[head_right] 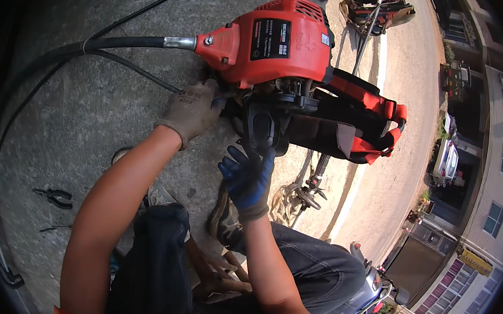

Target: The person assembles a long-handled tool by attaching a metal shaft to a black handle using a cordless drill. They then connect a flexible hose to the handle and adjust a red backpack-mounted engine unit.

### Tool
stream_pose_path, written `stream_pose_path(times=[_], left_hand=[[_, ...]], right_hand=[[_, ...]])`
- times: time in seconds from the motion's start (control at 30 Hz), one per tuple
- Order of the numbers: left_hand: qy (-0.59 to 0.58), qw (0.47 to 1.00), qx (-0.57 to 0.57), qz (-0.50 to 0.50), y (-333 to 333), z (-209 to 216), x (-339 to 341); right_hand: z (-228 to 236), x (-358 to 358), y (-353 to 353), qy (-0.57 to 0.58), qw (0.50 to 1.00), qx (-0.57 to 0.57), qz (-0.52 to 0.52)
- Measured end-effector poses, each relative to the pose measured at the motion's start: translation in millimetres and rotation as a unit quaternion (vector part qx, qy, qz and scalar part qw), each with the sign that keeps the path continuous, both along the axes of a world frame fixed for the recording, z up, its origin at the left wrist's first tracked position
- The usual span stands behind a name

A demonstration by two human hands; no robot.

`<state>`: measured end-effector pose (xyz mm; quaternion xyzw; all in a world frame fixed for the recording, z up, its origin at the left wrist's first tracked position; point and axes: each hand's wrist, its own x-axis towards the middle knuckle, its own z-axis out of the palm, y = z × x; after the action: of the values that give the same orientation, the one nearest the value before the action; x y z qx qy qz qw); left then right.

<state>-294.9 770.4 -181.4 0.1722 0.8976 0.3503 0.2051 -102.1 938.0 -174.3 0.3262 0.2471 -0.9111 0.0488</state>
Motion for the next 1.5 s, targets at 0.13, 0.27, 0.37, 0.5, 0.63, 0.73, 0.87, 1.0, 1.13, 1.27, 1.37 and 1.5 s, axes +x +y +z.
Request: stream_pose_path(times=[0.13,0.27,0.37,0.5,0.63,0.73,0.87,1.0,1.13,1.27,1.37,1.5], left_hand=[[-0.012,0.997,0.002,-0.075,-7,8,2],[0.034,0.996,-0.028,-0.080,-8,7,2],[0.077,0.994,-0.038,-0.063,-20,10,4],[0.014,0.995,-0.057,-0.084,-35,23,-4],[-0.004,0.989,-0.046,-0.139,-38,34,-9],[0.009,0.993,-0.024,-0.115,-34,30,-11],[0.008,0.997,-0.036,-0.066,-23,24,-11],[-0.044,0.997,-0.036,-0.042,-22,28,-11],[-0.083,0.996,-0.011,-0.043,-26,34,-18],[-0.072,0.996,-0.010,-0.050,-29,33,-19],[-0.059,0.997,-0.015,-0.056,-30,32,-19],[-0.087,0.995,0.006,-0.047,-32,32,-19]], right_hand=[[0,-4,-2,0.025,0.999,0.020,0.014],[4,-15,-5,0.015,0.999,0.050,-0.016],[8,-20,-8,-0.015,0.996,0.073,-0.057],[10,-23,-13,-0.055,0.988,0.114,-0.092],[10,-28,-18,-0.060,0.987,0.095,-0.117],[10,-25,-30,-0.037,0.986,0.113,-0.114],[6,-21,-62,-0.123,0.953,0.268,0.066],[-17,-47,-86,-0.040,0.913,0.392,0.105],[-44,-100,-79,0.072,0.989,0.024,-0.127],[-57,-126,-80,0.039,0.977,0.031,-0.208],[-56,-130,-86,0.043,0.972,0.055,-0.224],[-50,-141,-90,0.055,0.973,0.061,-0.213]])
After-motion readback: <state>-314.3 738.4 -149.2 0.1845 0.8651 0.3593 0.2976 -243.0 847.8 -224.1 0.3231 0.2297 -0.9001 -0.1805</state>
